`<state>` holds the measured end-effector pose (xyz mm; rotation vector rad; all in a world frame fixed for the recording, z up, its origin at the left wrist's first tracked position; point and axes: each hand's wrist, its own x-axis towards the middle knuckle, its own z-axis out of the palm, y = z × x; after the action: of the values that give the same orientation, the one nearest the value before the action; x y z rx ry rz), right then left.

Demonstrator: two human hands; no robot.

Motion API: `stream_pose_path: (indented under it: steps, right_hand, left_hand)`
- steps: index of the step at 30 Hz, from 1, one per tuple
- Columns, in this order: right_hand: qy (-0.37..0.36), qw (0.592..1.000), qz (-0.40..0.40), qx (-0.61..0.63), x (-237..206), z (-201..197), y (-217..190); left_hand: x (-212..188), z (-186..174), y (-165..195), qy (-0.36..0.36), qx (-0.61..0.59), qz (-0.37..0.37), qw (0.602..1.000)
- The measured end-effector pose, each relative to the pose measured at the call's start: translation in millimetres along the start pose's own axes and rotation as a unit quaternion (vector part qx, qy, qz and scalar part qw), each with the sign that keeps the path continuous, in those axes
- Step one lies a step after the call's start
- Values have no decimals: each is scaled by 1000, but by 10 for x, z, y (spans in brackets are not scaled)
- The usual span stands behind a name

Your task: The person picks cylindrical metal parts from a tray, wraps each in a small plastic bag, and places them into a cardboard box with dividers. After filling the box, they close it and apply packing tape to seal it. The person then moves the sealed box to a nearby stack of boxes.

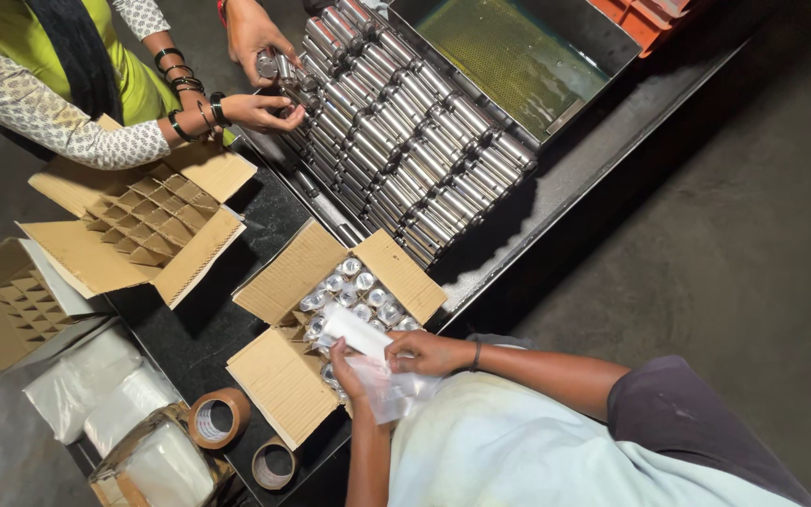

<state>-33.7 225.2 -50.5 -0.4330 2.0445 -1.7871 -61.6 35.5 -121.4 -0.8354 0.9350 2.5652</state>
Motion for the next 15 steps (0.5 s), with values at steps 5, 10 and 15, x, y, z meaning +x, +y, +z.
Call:
stream_pose_path:
  steps: [5,10,15]
  right_hand:
    - [-1,1000,27,-4,21,56,45]
    - [-58,997,0,-60,0,43,-149]
    - [-70,985,-78,-133,-1,-73,-357]
  left_hand:
    - [4,-102,28,18,69,-23,997]
    - [-14,-102,-34,-47,90,43,994]
    - [106,-171,-29,-30,89,47,994]
